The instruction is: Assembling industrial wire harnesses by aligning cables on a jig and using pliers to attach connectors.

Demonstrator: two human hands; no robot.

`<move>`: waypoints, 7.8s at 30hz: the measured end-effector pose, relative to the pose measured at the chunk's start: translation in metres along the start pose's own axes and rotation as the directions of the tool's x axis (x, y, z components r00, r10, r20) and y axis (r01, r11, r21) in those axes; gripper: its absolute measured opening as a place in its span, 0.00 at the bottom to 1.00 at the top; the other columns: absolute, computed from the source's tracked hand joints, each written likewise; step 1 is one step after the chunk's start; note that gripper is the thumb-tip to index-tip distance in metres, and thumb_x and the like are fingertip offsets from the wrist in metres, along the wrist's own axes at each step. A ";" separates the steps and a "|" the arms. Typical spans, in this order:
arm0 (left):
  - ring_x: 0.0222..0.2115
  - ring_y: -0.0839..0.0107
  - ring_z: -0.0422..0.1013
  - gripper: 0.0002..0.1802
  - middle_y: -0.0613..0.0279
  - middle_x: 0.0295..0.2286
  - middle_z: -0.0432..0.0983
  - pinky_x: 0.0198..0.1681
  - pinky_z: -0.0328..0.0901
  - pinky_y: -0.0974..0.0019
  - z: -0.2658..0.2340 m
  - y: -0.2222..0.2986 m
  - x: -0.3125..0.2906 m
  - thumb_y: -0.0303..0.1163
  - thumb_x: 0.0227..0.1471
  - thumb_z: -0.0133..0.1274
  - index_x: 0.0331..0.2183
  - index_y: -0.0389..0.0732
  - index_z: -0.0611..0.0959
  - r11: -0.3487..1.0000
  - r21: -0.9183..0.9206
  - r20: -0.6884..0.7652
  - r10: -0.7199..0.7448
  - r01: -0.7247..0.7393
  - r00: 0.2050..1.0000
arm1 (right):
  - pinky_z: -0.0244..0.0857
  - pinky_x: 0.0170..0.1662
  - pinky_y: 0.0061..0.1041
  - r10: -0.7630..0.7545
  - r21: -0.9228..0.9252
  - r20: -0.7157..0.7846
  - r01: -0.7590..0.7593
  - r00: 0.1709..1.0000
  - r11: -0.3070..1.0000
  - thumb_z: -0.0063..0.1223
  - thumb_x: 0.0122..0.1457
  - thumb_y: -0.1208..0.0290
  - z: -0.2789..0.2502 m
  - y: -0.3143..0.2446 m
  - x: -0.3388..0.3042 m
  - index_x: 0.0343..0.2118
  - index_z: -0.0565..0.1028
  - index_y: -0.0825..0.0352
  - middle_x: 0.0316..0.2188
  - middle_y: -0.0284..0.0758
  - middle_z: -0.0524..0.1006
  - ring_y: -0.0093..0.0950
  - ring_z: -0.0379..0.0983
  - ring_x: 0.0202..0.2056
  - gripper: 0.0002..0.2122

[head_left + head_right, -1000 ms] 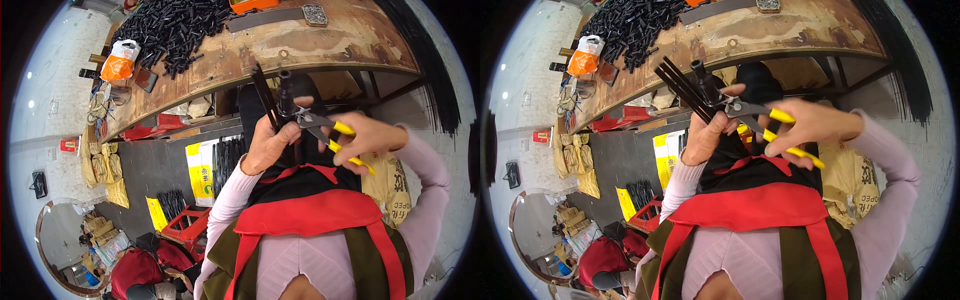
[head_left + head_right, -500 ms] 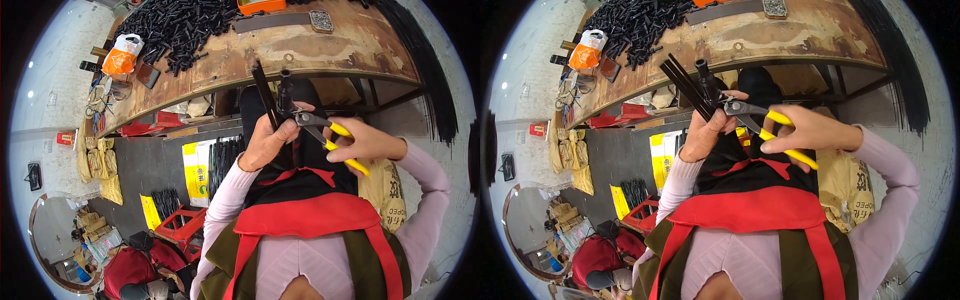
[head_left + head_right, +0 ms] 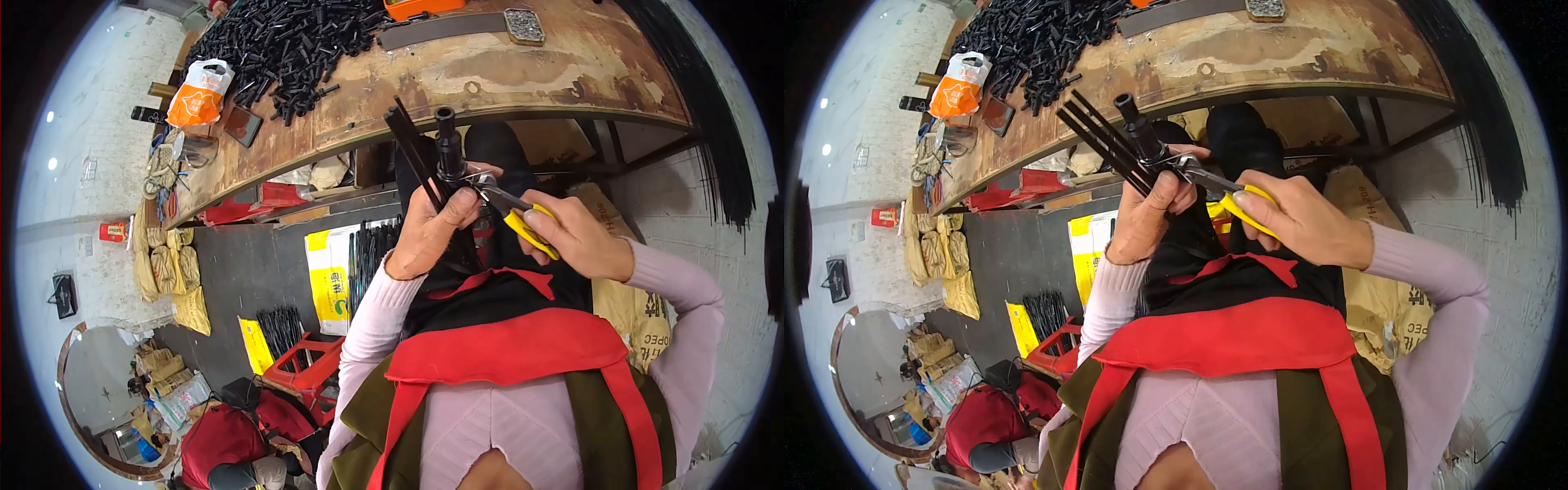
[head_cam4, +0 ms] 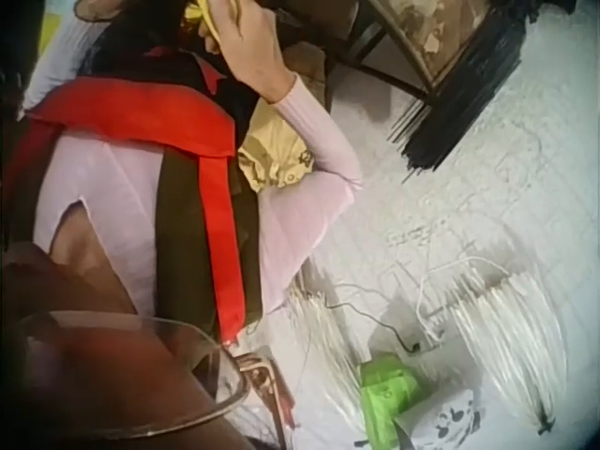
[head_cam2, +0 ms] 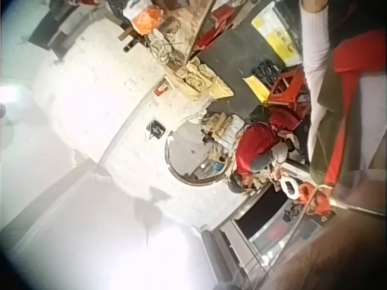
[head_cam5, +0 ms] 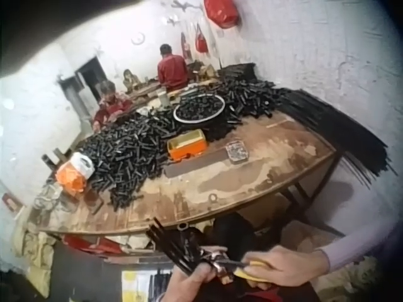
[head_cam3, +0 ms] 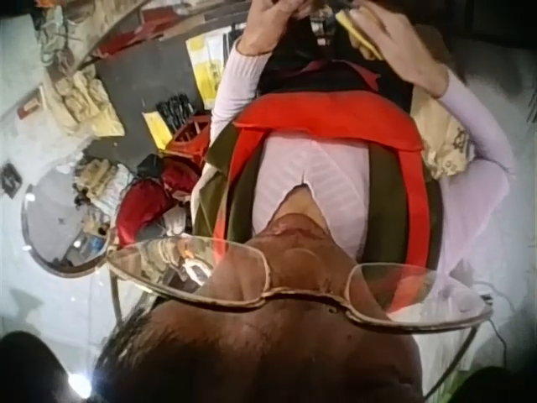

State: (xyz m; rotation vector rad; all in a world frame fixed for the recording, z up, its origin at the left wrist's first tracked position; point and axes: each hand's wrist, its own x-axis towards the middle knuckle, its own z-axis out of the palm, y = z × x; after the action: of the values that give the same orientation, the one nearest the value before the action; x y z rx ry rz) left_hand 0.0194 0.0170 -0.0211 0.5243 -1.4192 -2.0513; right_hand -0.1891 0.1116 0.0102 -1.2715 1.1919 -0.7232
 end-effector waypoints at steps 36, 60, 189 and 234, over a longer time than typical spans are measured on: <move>0.22 0.82 0.55 0.15 0.73 0.23 0.61 0.25 0.52 0.76 0.002 -0.006 -0.007 0.39 0.64 0.48 0.38 0.35 0.73 0.996 -0.048 0.046 0.076 -0.073 0.996 | 0.53 0.15 0.19 0.469 0.067 0.196 -0.489 0.861 0.870 0.46 0.67 0.57 -0.020 -0.055 -0.002 0.28 0.65 0.66 0.16 0.29 0.65 0.16 0.57 0.13 0.17; 0.21 0.81 0.55 0.13 0.71 0.22 0.60 0.23 0.53 0.75 -0.005 -0.012 0.008 0.38 0.63 0.49 0.41 0.40 0.68 0.990 -0.047 -0.180 0.125 -0.136 0.976 | 0.58 0.50 0.34 -0.425 -0.868 -0.165 0.073 0.890 0.491 0.53 0.54 0.80 -0.005 -0.025 0.013 0.61 0.64 0.62 0.43 0.41 0.70 0.40 0.65 0.45 0.29; 0.21 0.80 0.59 0.14 0.69 0.22 0.64 0.25 0.56 0.74 0.007 0.024 0.015 0.26 0.58 0.51 0.44 0.29 0.76 0.994 0.092 -0.197 -0.040 0.059 0.980 | 0.65 0.27 0.18 0.019 0.135 -0.378 0.035 0.926 0.990 0.57 0.58 0.69 -0.270 0.010 0.180 0.31 0.76 0.67 0.21 0.28 0.74 0.19 0.71 0.24 0.06; 0.35 0.74 0.68 0.33 0.60 0.37 0.73 0.44 0.63 0.68 0.006 0.021 -0.026 0.50 0.65 0.39 0.55 0.29 0.67 0.965 0.102 0.024 0.240 -0.241 0.971 | 0.66 0.24 0.22 -0.512 0.281 -0.370 0.619 0.775 0.733 0.53 0.58 0.87 0.048 -0.026 0.038 0.37 0.66 0.72 0.30 0.43 0.76 0.33 0.78 0.26 0.08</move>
State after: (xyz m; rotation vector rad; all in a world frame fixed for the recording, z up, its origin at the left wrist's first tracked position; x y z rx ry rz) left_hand 0.0403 0.0332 0.0008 0.3625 -1.5239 -1.7987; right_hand -0.1283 0.0864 0.0197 -1.2214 0.7829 -1.5602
